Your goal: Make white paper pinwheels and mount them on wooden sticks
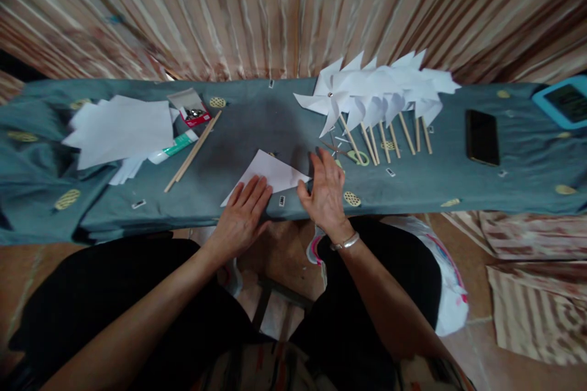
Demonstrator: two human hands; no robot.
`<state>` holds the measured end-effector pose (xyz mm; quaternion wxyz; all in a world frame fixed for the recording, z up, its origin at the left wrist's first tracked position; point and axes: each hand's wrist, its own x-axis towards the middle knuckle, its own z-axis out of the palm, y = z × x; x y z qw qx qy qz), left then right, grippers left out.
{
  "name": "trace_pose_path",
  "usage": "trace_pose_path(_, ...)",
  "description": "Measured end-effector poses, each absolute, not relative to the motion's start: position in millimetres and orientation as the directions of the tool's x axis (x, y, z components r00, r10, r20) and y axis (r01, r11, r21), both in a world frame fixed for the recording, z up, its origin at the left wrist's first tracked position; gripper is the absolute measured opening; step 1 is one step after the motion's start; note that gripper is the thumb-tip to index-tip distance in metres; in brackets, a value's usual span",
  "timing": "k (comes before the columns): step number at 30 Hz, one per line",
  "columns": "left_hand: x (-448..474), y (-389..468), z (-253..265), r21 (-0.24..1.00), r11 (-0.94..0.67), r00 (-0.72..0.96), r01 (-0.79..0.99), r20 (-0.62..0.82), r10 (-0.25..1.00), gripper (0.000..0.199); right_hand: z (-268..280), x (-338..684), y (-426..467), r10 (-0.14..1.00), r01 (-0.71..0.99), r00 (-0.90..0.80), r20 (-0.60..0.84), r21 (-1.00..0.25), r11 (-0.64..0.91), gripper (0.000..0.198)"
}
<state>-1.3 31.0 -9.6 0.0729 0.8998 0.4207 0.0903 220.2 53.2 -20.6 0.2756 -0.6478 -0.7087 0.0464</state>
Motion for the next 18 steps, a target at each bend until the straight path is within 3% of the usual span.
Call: trace_pose_path(18, -65, -12, -15, 0.129, -0.511, 0.497, 0.85, 0.126, 0.858, 0.071, -26, 238, 54, 0.933, 0.887, 0.034, 0.359, -0.441, 0.137, 0.057)
